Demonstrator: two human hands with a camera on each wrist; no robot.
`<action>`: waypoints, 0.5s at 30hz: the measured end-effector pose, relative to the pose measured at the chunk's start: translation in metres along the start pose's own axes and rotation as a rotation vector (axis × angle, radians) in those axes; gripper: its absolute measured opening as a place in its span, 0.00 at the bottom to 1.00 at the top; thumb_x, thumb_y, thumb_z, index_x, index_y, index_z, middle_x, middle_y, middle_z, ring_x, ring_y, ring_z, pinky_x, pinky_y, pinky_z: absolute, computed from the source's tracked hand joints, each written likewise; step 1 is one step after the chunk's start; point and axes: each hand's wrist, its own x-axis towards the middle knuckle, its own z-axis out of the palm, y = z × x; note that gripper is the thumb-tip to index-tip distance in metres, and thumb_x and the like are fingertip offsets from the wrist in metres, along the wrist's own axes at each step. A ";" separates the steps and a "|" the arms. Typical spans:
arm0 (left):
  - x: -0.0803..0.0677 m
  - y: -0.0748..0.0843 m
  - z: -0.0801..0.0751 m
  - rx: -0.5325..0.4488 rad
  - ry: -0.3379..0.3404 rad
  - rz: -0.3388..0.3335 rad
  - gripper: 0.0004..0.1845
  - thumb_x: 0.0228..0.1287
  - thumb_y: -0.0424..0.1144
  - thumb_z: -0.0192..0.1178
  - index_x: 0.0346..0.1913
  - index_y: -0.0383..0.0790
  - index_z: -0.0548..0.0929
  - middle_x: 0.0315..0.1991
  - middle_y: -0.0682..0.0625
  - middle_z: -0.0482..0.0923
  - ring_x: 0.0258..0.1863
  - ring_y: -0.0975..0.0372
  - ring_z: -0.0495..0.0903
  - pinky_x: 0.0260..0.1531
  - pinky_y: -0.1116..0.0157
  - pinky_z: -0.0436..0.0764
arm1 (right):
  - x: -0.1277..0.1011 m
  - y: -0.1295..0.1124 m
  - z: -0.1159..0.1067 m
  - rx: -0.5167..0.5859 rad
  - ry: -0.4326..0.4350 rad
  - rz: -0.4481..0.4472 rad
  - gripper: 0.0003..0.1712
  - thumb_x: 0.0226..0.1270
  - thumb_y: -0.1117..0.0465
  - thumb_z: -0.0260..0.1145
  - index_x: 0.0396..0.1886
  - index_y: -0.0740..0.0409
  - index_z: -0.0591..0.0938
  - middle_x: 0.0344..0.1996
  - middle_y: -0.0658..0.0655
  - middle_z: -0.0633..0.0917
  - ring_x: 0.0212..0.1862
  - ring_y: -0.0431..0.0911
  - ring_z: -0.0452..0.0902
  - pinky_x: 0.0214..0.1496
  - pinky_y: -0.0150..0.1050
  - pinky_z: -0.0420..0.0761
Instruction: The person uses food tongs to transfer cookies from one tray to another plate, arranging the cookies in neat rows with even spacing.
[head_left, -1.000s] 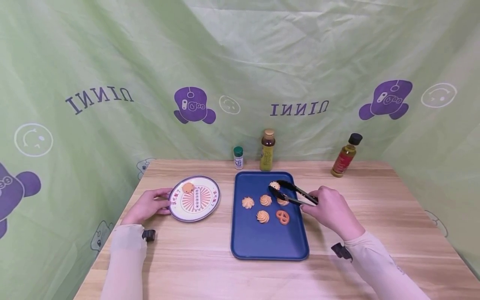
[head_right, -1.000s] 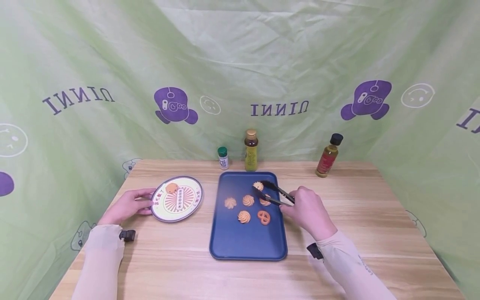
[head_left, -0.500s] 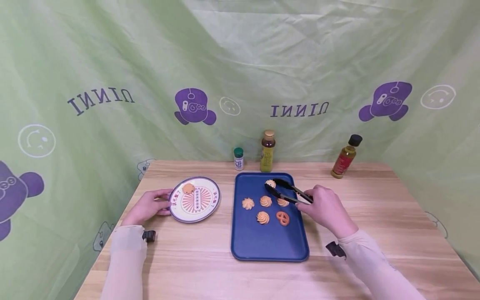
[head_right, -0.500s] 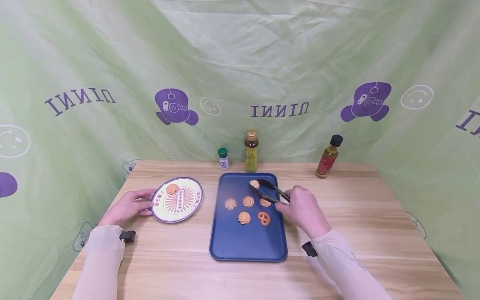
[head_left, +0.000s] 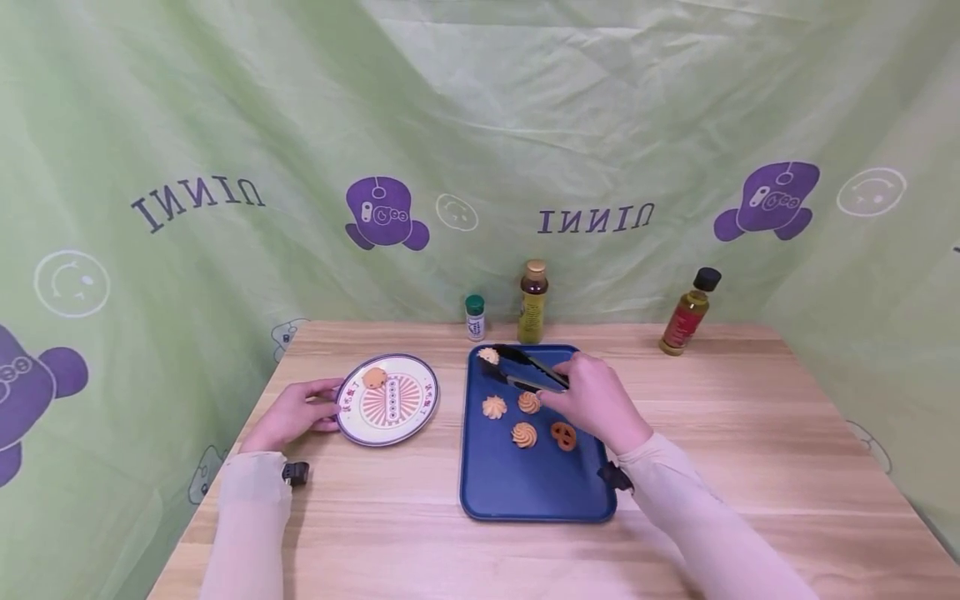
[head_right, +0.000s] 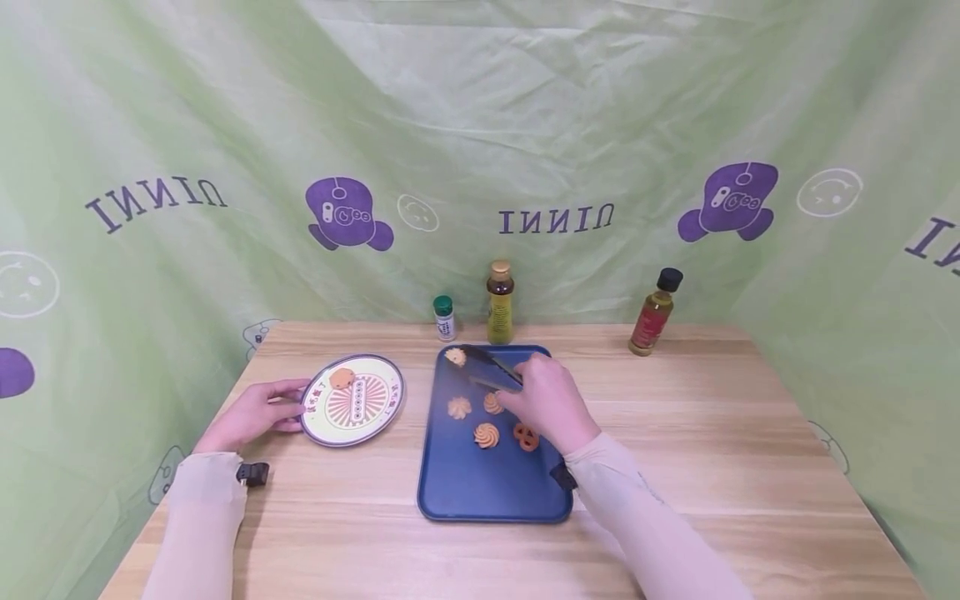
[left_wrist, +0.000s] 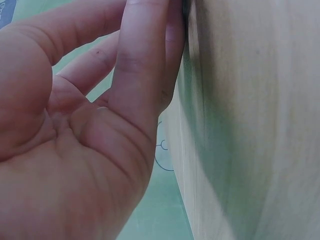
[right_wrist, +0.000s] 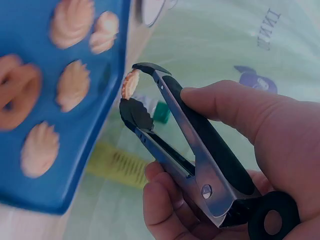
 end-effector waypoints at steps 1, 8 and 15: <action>0.000 0.000 0.000 -0.001 -0.001 -0.001 0.34 0.80 0.22 0.60 0.83 0.20 0.63 0.71 0.18 0.71 0.40 0.63 0.90 0.46 0.64 0.99 | 0.003 -0.005 0.002 0.005 -0.001 -0.007 0.22 0.67 0.54 0.79 0.49 0.69 0.93 0.35 0.61 0.85 0.32 0.49 0.76 0.34 0.41 0.80; -0.002 0.003 0.000 -0.001 0.010 -0.022 0.34 0.81 0.24 0.61 0.84 0.22 0.64 0.69 0.22 0.72 0.41 0.62 0.90 0.46 0.64 0.99 | 0.018 -0.035 0.014 0.046 -0.035 -0.011 0.25 0.68 0.53 0.80 0.56 0.67 0.92 0.42 0.63 0.88 0.34 0.48 0.79 0.33 0.36 0.81; -0.002 0.001 -0.001 -0.004 0.008 -0.020 0.34 0.81 0.24 0.61 0.84 0.22 0.64 0.68 0.24 0.73 0.41 0.62 0.90 0.46 0.64 0.99 | 0.026 -0.065 0.028 0.054 -0.062 -0.045 0.22 0.68 0.54 0.80 0.54 0.66 0.93 0.41 0.61 0.87 0.34 0.48 0.79 0.33 0.39 0.84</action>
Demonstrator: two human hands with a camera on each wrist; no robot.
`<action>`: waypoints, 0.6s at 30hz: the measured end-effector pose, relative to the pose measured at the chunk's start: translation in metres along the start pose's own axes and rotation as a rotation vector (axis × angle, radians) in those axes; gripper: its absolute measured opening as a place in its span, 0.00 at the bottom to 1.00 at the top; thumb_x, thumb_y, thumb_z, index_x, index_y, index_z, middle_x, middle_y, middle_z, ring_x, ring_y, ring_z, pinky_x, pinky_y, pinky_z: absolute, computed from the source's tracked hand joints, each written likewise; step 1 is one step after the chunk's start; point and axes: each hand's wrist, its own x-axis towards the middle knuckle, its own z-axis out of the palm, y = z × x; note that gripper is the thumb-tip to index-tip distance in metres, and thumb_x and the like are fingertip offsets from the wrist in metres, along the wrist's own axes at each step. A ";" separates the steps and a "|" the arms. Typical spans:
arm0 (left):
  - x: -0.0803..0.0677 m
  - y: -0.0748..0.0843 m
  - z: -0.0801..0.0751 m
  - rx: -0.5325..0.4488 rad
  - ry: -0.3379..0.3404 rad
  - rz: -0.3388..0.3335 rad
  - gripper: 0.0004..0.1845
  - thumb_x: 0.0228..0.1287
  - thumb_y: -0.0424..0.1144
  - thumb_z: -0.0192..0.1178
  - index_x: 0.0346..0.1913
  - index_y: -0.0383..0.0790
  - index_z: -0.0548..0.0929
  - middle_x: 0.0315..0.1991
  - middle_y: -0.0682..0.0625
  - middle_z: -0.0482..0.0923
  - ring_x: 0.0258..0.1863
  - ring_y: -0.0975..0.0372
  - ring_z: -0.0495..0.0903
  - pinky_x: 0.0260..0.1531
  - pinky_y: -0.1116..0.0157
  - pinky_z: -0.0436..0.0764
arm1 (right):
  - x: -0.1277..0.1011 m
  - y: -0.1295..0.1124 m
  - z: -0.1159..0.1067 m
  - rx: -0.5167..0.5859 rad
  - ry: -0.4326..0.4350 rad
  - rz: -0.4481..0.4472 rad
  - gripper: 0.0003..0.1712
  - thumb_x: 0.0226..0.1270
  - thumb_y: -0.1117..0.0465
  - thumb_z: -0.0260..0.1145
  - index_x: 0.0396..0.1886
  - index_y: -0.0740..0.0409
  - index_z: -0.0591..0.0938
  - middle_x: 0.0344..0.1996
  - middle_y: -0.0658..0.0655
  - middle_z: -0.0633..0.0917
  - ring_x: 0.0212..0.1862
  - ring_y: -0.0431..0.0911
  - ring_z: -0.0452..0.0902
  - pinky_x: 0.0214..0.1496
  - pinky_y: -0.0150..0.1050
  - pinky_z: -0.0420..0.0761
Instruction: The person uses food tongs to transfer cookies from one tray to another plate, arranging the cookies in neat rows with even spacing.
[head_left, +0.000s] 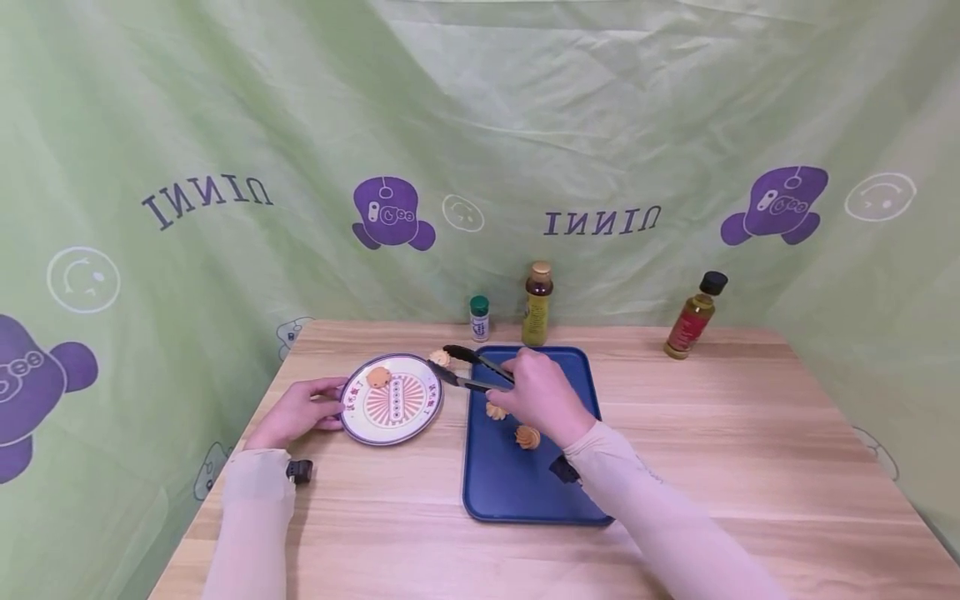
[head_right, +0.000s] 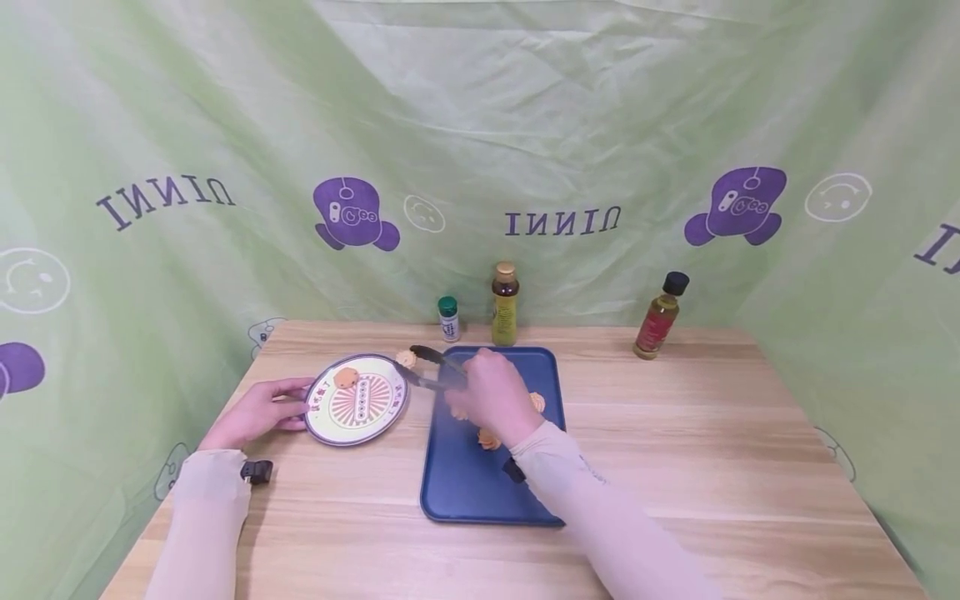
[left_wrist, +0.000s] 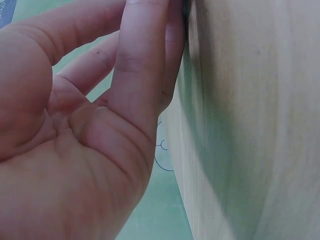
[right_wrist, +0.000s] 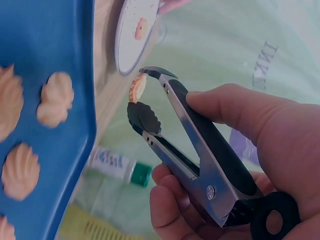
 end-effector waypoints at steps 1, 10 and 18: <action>0.001 -0.001 0.000 -0.004 -0.001 0.001 0.34 0.81 0.24 0.61 0.84 0.22 0.64 0.68 0.24 0.73 0.41 0.62 0.90 0.46 0.64 0.99 | 0.002 -0.003 0.003 -0.011 0.005 -0.013 0.23 0.68 0.54 0.81 0.55 0.66 0.93 0.40 0.60 0.87 0.34 0.48 0.79 0.34 0.39 0.85; 0.003 -0.004 -0.002 0.001 0.005 0.001 0.34 0.81 0.25 0.62 0.84 0.24 0.66 0.68 0.24 0.73 0.40 0.62 0.90 0.46 0.64 0.99 | 0.018 -0.027 0.033 -0.085 0.043 -0.136 0.12 0.65 0.56 0.80 0.34 0.61 0.92 0.32 0.55 0.82 0.33 0.49 0.77 0.32 0.42 0.82; 0.002 -0.005 0.000 0.017 0.006 0.007 0.34 0.81 0.25 0.62 0.84 0.23 0.65 0.70 0.21 0.74 0.42 0.62 0.90 0.45 0.64 0.99 | 0.023 -0.035 0.051 -0.137 0.080 -0.167 0.15 0.63 0.55 0.83 0.30 0.63 0.91 0.32 0.57 0.86 0.34 0.49 0.78 0.31 0.41 0.80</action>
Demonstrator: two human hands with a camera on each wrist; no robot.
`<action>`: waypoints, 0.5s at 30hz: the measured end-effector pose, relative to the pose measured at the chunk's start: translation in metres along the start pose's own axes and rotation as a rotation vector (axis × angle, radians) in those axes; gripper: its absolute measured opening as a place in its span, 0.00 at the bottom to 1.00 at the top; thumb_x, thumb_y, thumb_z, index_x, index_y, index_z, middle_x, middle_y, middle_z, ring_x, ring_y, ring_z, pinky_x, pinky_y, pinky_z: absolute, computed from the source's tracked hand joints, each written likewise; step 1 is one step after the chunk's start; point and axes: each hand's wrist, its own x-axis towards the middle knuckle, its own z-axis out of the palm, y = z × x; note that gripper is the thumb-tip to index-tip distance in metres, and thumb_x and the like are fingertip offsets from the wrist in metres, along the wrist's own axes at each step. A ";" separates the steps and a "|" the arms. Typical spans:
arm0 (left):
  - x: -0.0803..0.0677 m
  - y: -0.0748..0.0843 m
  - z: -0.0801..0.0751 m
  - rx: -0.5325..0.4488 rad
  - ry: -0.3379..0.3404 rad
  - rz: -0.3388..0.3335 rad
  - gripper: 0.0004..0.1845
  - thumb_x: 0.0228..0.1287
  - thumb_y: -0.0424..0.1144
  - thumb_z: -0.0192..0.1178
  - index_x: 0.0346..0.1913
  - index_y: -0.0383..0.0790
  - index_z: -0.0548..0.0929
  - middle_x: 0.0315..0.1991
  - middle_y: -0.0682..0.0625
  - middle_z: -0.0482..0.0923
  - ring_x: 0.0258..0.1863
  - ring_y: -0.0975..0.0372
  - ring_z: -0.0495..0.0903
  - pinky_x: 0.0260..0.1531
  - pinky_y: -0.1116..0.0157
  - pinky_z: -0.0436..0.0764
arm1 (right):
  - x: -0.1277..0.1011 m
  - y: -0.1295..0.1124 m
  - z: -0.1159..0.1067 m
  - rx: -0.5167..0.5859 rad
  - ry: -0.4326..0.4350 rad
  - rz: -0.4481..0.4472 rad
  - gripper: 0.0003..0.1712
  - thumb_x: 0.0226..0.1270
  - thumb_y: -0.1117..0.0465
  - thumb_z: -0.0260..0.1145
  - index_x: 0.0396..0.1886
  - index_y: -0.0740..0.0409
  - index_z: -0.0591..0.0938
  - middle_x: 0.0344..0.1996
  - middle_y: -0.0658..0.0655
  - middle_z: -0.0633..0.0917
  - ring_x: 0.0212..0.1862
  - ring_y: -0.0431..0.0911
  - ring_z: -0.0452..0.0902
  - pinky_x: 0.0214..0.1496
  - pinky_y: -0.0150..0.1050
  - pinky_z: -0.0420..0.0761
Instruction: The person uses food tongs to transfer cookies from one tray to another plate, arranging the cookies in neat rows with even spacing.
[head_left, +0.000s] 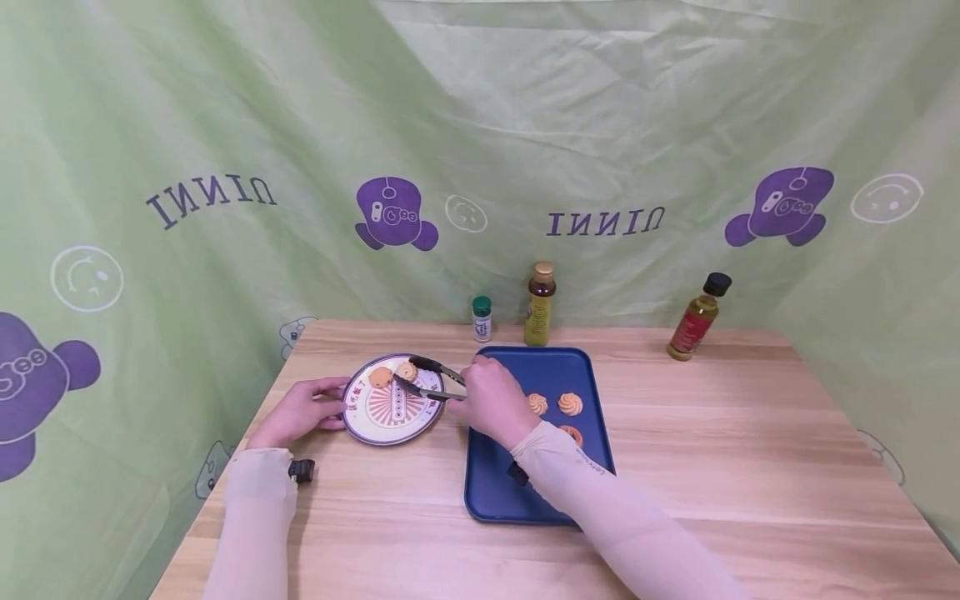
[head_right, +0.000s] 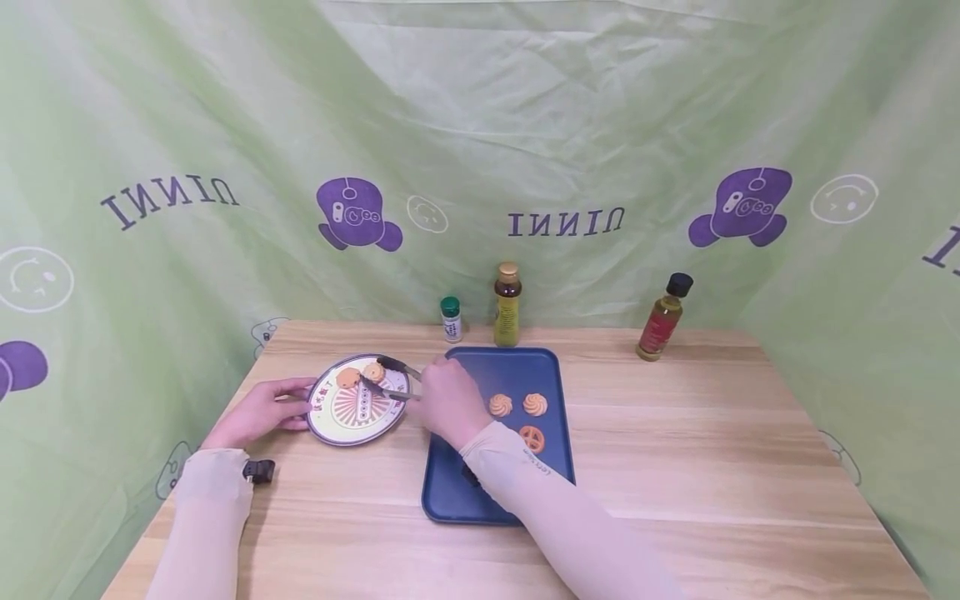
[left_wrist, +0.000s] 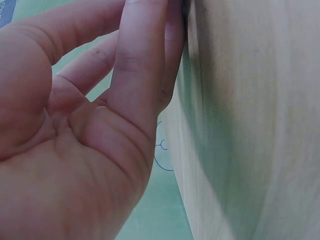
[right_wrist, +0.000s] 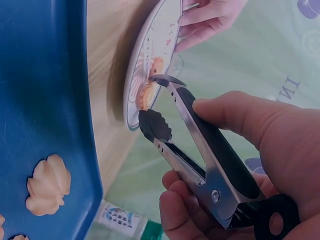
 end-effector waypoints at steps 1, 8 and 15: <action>0.000 0.000 0.000 -0.002 -0.001 0.002 0.34 0.81 0.25 0.62 0.84 0.23 0.65 0.71 0.21 0.74 0.42 0.62 0.90 0.45 0.64 0.99 | 0.000 0.000 0.001 -0.001 -0.003 0.005 0.16 0.64 0.54 0.83 0.31 0.63 0.91 0.33 0.58 0.86 0.34 0.49 0.78 0.31 0.41 0.80; 0.000 0.003 0.001 -0.011 -0.005 -0.003 0.34 0.81 0.24 0.61 0.84 0.23 0.65 0.70 0.20 0.74 0.41 0.61 0.91 0.46 0.64 0.99 | 0.002 0.000 0.006 -0.012 -0.024 0.034 0.18 0.66 0.52 0.83 0.33 0.64 0.92 0.35 0.59 0.87 0.35 0.49 0.79 0.33 0.42 0.83; 0.000 0.002 0.001 -0.039 -0.005 -0.003 0.35 0.79 0.22 0.61 0.84 0.22 0.64 0.67 0.22 0.74 0.39 0.62 0.90 0.46 0.63 0.99 | 0.003 -0.001 0.007 0.008 -0.033 0.042 0.19 0.65 0.50 0.84 0.32 0.63 0.91 0.34 0.58 0.86 0.35 0.49 0.78 0.33 0.42 0.81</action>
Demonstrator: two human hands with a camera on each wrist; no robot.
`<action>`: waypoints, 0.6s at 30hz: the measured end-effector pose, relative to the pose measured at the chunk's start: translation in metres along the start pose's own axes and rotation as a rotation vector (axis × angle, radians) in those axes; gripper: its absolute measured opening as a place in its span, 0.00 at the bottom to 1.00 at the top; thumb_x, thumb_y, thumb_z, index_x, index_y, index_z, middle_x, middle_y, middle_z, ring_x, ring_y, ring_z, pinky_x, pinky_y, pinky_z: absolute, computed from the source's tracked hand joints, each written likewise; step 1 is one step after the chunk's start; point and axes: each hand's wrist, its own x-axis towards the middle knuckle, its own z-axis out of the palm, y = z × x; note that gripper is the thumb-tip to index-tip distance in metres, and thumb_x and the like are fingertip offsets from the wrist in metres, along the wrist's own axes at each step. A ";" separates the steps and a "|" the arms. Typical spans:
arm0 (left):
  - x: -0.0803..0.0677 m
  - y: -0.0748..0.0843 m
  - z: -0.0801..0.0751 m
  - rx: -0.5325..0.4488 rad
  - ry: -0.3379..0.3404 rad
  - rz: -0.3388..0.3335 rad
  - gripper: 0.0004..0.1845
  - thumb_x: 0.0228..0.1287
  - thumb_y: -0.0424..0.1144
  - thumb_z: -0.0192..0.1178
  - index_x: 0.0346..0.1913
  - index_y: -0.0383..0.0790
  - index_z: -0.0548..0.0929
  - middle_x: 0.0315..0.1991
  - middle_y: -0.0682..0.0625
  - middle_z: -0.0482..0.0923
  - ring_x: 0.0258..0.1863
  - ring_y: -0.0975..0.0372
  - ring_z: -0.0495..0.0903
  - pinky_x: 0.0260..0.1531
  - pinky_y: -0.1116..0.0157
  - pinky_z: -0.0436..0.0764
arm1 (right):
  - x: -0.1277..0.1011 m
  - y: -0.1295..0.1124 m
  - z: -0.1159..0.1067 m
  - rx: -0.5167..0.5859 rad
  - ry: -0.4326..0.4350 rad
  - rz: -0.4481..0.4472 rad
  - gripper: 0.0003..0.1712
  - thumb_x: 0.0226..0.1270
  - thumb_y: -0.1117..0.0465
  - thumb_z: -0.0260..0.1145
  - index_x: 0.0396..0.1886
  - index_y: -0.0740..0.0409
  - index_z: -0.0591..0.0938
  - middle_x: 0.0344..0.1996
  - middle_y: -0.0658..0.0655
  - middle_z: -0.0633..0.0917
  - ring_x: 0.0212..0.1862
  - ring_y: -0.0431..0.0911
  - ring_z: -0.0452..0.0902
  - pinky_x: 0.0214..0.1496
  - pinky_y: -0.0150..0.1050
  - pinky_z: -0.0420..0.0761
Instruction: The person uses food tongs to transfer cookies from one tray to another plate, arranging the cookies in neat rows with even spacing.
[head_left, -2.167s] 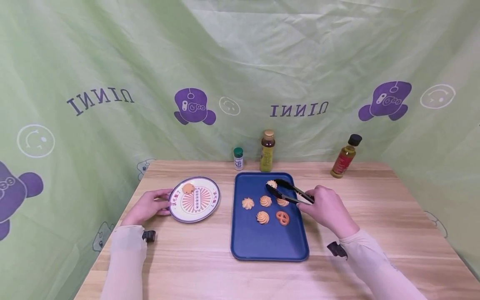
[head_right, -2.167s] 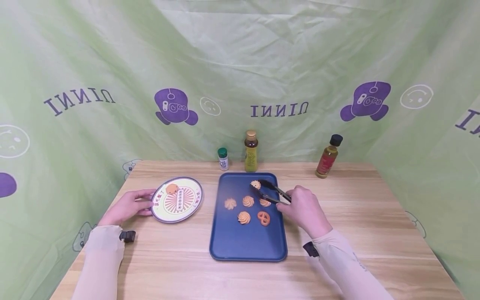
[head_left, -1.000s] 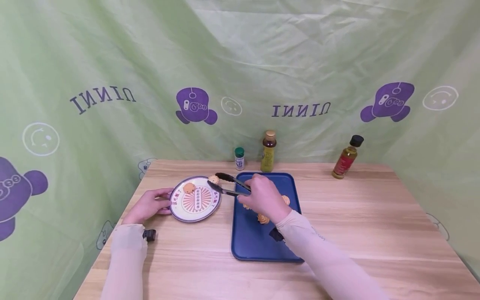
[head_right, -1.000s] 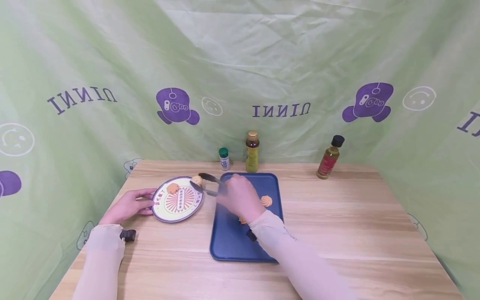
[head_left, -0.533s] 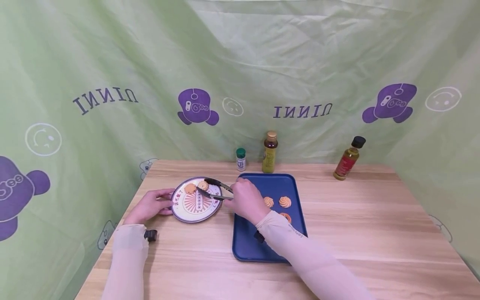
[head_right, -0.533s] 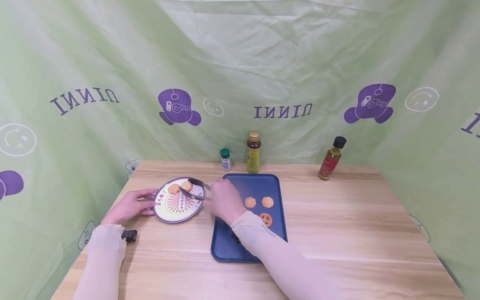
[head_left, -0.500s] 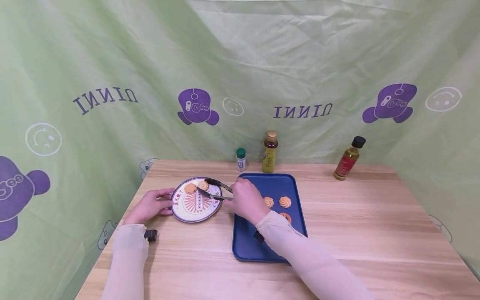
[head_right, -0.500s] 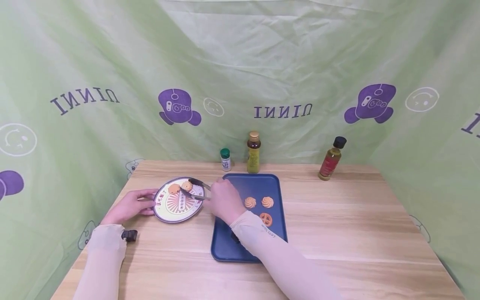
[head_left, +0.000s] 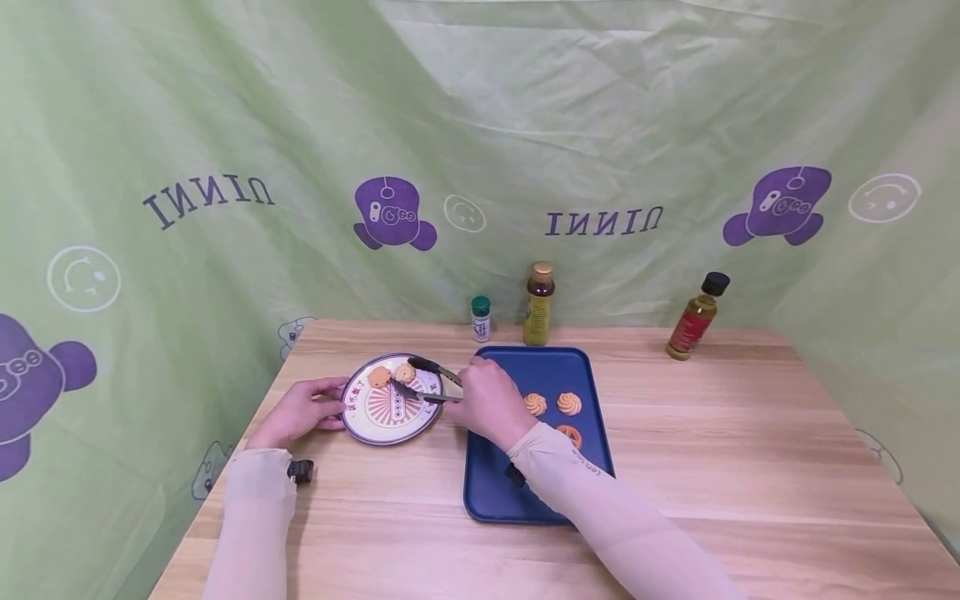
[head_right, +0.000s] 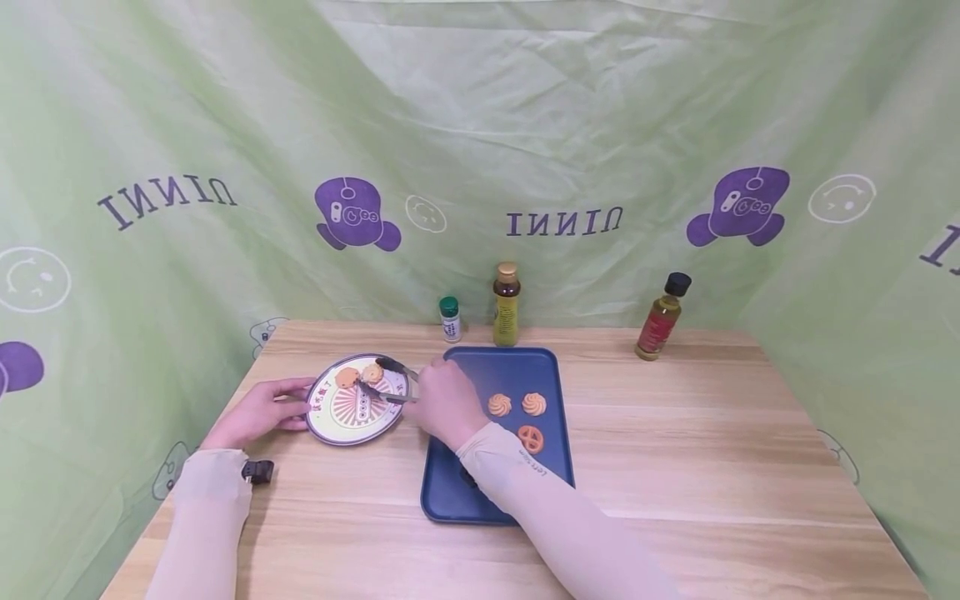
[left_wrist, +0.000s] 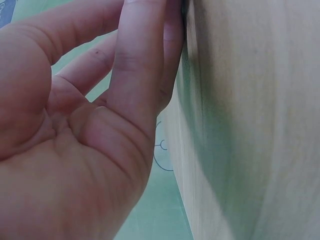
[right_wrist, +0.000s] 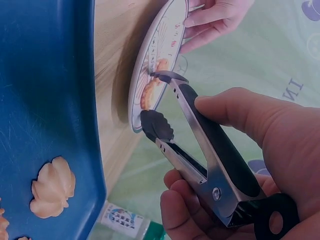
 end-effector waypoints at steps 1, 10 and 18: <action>0.000 0.000 0.000 -0.003 0.001 -0.001 0.35 0.79 0.22 0.62 0.84 0.22 0.65 0.67 0.22 0.74 0.39 0.62 0.90 0.46 0.63 0.99 | 0.000 0.000 0.000 0.005 -0.002 0.002 0.19 0.65 0.50 0.84 0.33 0.63 0.91 0.34 0.58 0.86 0.35 0.49 0.78 0.33 0.42 0.81; -0.001 0.001 0.000 0.010 -0.002 -0.002 0.34 0.80 0.23 0.61 0.83 0.22 0.65 0.67 0.23 0.74 0.40 0.62 0.90 0.46 0.63 0.99 | -0.006 0.003 -0.005 0.043 0.005 0.013 0.19 0.63 0.51 0.84 0.32 0.63 0.90 0.31 0.57 0.82 0.31 0.49 0.75 0.29 0.39 0.75; 0.001 -0.003 -0.001 -0.003 0.001 0.006 0.35 0.79 0.23 0.62 0.83 0.21 0.64 0.67 0.23 0.73 0.39 0.62 0.89 0.45 0.64 0.99 | -0.019 0.011 -0.014 0.116 -0.023 0.061 0.21 0.62 0.51 0.84 0.44 0.64 0.93 0.32 0.55 0.81 0.33 0.48 0.75 0.30 0.38 0.75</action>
